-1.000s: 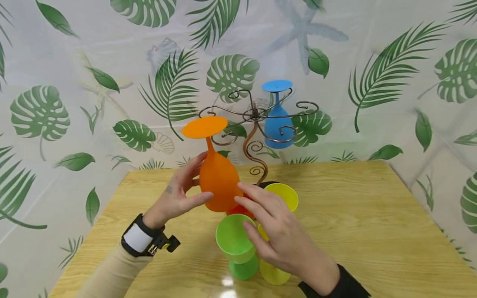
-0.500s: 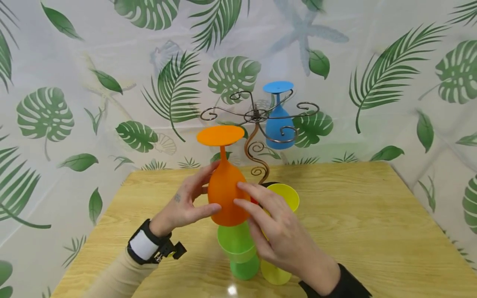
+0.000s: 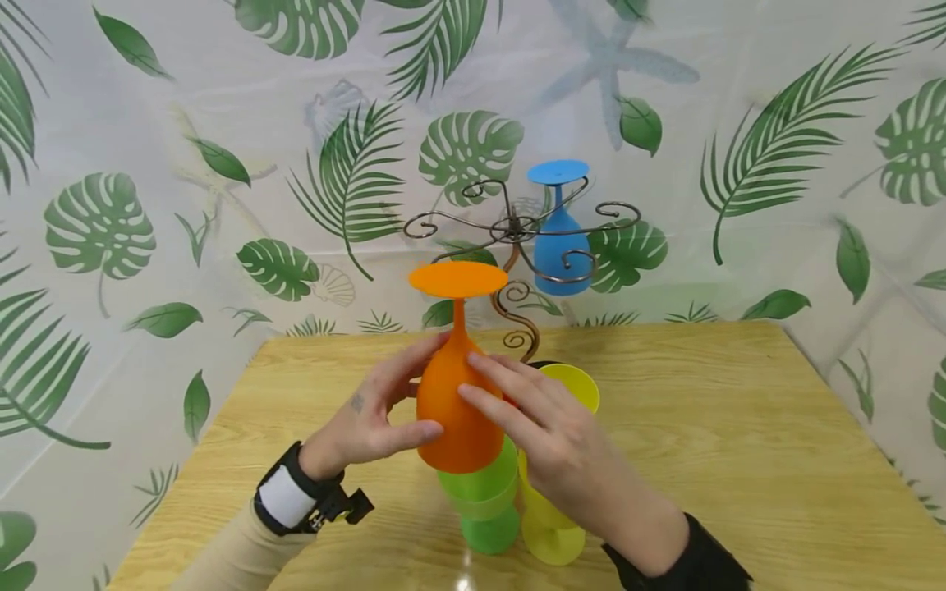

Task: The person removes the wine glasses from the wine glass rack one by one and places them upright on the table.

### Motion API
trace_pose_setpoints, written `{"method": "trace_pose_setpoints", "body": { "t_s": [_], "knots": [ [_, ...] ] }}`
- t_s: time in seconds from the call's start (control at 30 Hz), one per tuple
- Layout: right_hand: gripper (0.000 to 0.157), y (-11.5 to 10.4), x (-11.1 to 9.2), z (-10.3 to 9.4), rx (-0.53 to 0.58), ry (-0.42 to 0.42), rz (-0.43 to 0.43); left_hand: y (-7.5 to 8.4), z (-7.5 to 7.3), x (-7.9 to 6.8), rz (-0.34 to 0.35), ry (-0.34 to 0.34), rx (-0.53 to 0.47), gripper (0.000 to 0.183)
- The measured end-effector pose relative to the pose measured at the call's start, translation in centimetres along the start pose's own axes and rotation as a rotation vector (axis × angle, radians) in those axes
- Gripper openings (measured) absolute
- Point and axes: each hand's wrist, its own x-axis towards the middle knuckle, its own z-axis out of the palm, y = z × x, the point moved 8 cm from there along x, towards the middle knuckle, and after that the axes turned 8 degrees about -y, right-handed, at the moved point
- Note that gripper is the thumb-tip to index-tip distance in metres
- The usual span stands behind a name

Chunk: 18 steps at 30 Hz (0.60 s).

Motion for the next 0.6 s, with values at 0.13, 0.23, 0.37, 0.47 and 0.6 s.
{"method": "trace_pose_setpoints", "body": {
  "t_s": [0.13, 0.23, 0.37, 0.47, 0.6],
  "knots": [
    [0.042, 0.0, -0.2, -0.1, -0.029, -0.024, -0.003, 0.3, 0.6, 0.2, 0.013, -0.023, -0.009, 0.092],
    [0.041, -0.2, -0.2, -0.3, -0.081, -0.043, -0.015, 0.6, 0.7, 0.3, 0.02, -0.026, -0.009, 0.091],
    [0.039, -0.6, -0.2, -0.3, -0.17, -0.063, -0.05, 1.0, 0.6, 0.4, 0.021, -0.026, 0.001, 0.091],
    [0.039, -0.9, -0.4, -0.1, -0.187, -0.076, -0.079, 1.1, 0.5, 0.2, 0.009, -0.025, 0.011, 0.091],
    [0.04, -1.0, -0.5, -0.1, -0.182, -0.085, -0.103, 1.1, 0.5, 0.1, -0.002, -0.028, 0.008, 0.091]
  ]
}}
